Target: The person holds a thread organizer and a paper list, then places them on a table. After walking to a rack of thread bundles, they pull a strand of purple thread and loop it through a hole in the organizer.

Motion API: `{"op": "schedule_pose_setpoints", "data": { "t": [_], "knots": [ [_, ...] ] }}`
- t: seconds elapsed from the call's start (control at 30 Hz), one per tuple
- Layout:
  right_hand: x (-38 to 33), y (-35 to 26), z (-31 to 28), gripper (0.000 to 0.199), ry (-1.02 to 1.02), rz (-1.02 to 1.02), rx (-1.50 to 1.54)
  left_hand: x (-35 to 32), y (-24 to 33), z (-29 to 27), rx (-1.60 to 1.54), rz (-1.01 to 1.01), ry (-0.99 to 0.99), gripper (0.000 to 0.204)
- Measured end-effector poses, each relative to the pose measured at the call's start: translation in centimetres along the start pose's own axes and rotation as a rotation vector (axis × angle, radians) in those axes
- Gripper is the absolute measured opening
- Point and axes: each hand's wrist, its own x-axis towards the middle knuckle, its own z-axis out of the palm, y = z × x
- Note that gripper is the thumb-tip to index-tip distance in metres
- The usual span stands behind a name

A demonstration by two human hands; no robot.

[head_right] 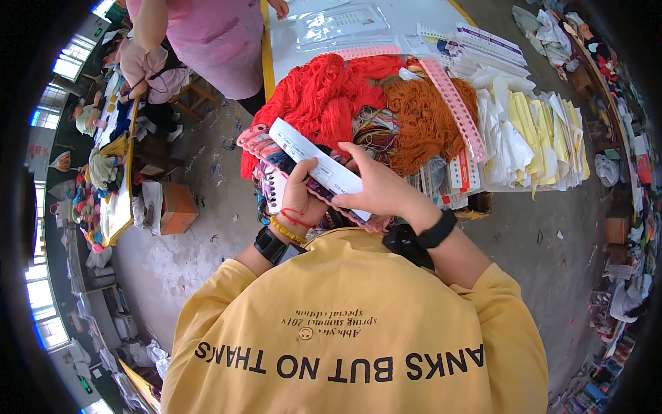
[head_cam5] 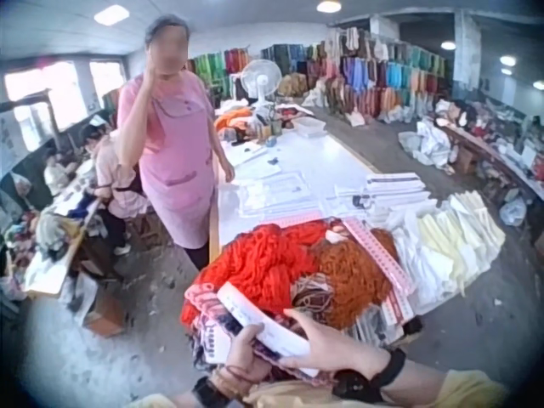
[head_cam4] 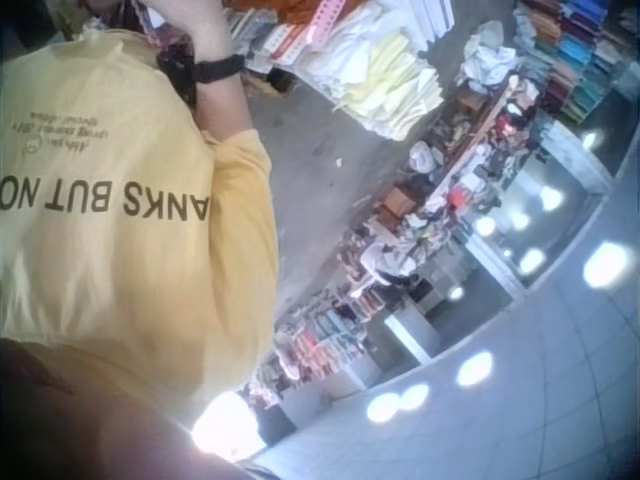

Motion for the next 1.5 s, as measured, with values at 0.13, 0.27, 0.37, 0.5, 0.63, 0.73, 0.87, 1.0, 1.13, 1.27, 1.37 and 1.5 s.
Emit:
{"op": "schedule_pose_setpoints", "data": {
  "t": [0.13, 0.27, 0.37, 0.5, 0.63, 0.73, 0.87, 1.0, 1.13, 1.27, 1.37, 1.5],
  "knots": [
    [-2.1, -0.8, -1.5, 0.075, 0.045, -0.023, -0.121, 0.2, 0.0, -0.4, 0.005, 0.026, 0.019, 0.032],
    [-3.4, -2.1, -1.6, 0.065, 0.183, -0.178, -0.429, 0.6, -0.3, -0.1, -0.018, 0.010, 0.048, 0.029],
    [-3.0, -1.6, -0.8, 0.065, 0.235, -0.279, -0.594, 0.9, -0.7, 0.2, -0.039, 0.009, 0.066, 0.029],
    [-1.9, -0.1, 0.9, 0.073, 0.213, -0.325, -0.745, 1.7, -1.9, 0.5, -0.039, 0.056, 0.042, 0.028],
    [-0.7, 2.2, 1.1, 0.077, 0.134, -0.094, -0.623, 1.5, -2.4, 1.0, -0.025, 0.041, -0.006, 0.029],
    [-0.6, 2.9, 1.1, 0.079, 0.080, -0.058, -0.378, 1.1, -2.5, 0.7, -0.032, 0.032, -0.038, 0.031],
    [-0.9, 3.1, 0.9, 0.081, 0.093, -0.144, -0.325, 0.6, -2.4, 0.9, 0.016, 0.018, -0.052, 0.034],
    [-1.1, 2.7, 0.5, 0.078, 0.120, -0.190, -0.307, 0.4, -2.4, 0.5, 0.091, 0.035, -0.069, 0.034],
    [-1.4, 2.7, -0.2, 0.075, 0.112, -0.166, -0.294, -0.1, -2.1, -0.7, 0.210, 0.003, -0.114, 0.037],
    [-2.1, 2.7, -1.9, 0.072, 0.113, -0.182, -0.290, -2.3, 1.3, -2.2, 0.558, -0.040, -0.131, 0.051],
    [-2.7, 3.1, -2.8, 0.072, 0.123, -0.210, -0.300, -3.0, 5.1, -5.8, 0.671, 0.015, -0.036, 0.065],
    [-3.5, 3.2, -3.7, 0.071, -0.052, 0.004, -0.176, -2.9, 7.2, -4.2, 0.554, 0.271, -0.034, 0.060]
  ]
}}
